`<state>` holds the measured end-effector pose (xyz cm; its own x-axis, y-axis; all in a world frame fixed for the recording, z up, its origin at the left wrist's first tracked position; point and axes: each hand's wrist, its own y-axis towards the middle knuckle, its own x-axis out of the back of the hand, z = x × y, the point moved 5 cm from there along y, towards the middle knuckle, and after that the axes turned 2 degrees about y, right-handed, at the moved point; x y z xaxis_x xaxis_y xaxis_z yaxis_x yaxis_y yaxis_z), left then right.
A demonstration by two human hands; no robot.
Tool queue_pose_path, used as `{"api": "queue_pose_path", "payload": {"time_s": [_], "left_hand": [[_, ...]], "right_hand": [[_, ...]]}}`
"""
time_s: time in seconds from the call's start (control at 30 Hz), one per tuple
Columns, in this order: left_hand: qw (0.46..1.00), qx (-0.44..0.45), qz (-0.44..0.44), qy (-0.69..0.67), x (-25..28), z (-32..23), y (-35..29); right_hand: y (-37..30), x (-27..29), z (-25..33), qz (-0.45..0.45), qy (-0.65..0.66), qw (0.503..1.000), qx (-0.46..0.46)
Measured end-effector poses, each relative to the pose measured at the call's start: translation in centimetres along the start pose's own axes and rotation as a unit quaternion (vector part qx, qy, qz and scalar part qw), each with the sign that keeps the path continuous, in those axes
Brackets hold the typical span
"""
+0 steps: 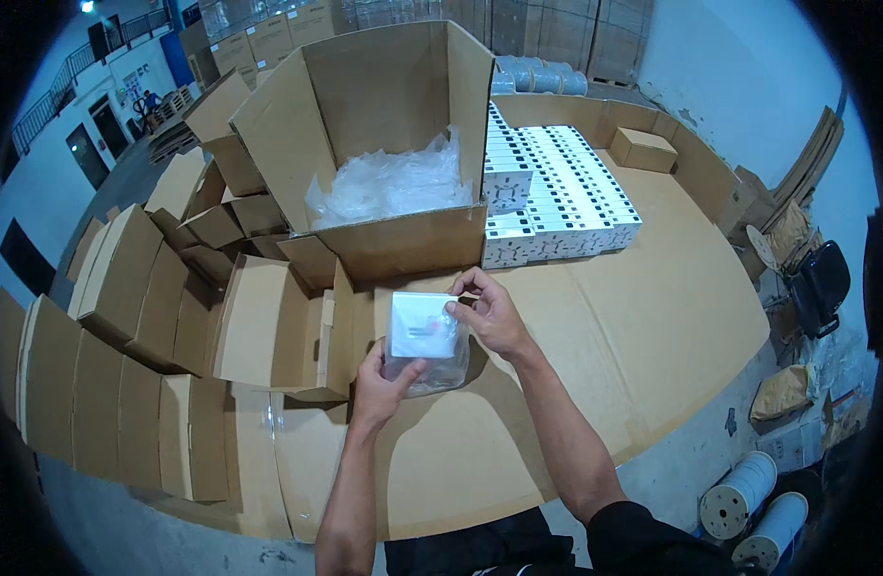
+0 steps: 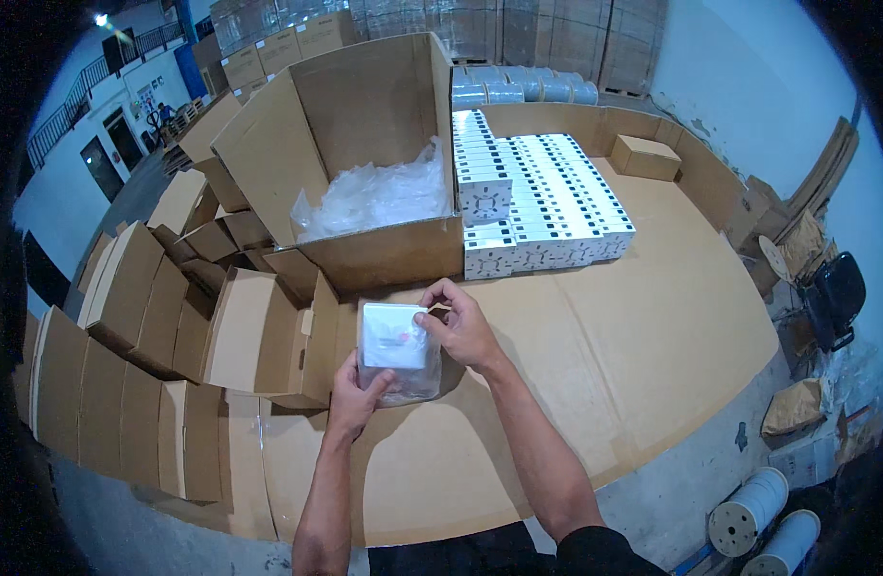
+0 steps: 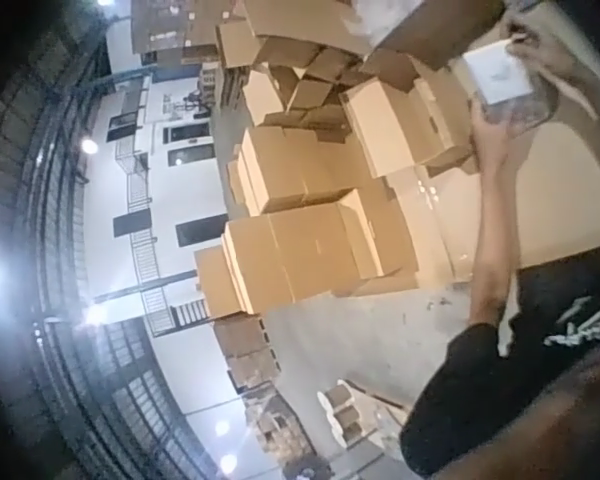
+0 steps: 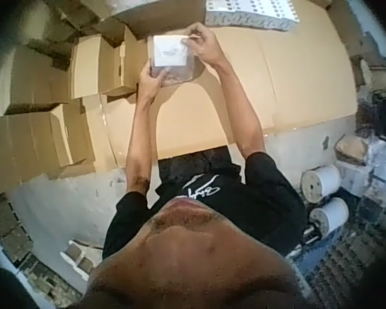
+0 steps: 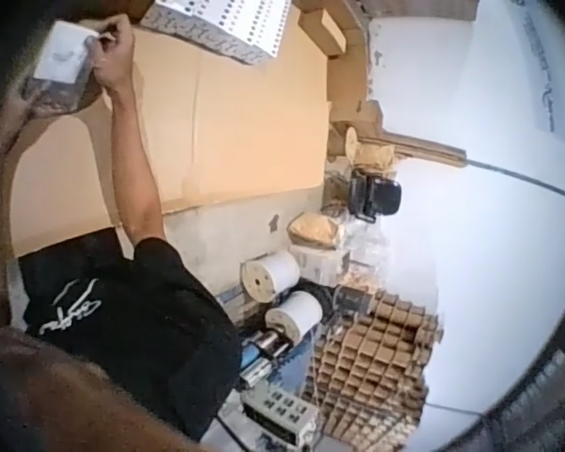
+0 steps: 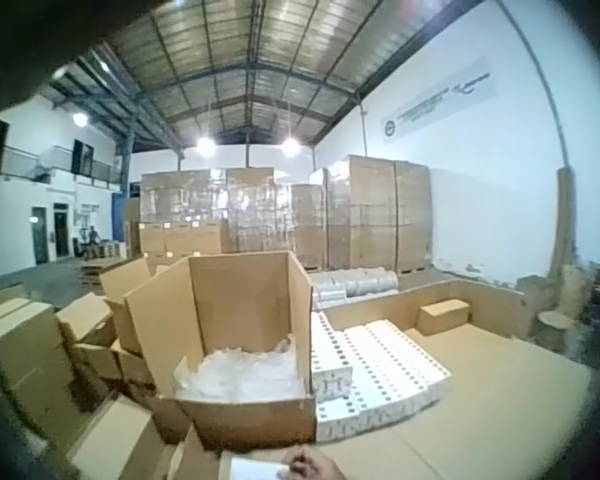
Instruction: Packing electronic items into protective bags and placing them into cardboard shipping boxes.
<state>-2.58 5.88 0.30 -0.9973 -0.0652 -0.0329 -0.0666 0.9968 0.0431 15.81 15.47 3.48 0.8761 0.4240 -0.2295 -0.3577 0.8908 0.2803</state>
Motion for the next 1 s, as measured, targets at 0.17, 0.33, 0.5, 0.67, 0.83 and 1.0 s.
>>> {"api": "queue_pose_path", "payload": {"time_s": [0.17, 0.33, 0.5, 0.67, 0.83, 1.0], "left_hand": [[1.0, 0.018, -0.005, 0.002, 0.2, 1.4, 1.7], [0.991, 0.005, -0.112, -0.077, 1.3, 2.5, 3.3], [0.997, 0.0, -0.065, -0.049, 1.3, 1.2, 3.5], [0.997, -0.012, -0.071, -0.038, 1.1, 0.6, 3.4], [0.991, -0.056, -0.119, -0.03, 1.3, 0.3, 3.4], [0.986, -0.092, -0.123, -0.061, 2.1, 0.4, 3.6]], "right_hand": [[-0.1, -0.6, 0.1, 0.019, -0.01, 1.0, -0.02], [-0.4, -0.4, -0.3, -0.071, -0.016, 0.996, -0.051], [-0.6, -0.1, -3.0, -0.049, 0.011, 0.995, -0.087], [-0.5, -0.7, -3.4, -0.086, 0.129, 0.984, -0.082], [-0.9, -1.1, -3.4, -0.083, 0.251, 0.96, -0.09], [-0.8, -1.2, -3.3, -0.069, 0.26, 0.959, -0.09]]}}
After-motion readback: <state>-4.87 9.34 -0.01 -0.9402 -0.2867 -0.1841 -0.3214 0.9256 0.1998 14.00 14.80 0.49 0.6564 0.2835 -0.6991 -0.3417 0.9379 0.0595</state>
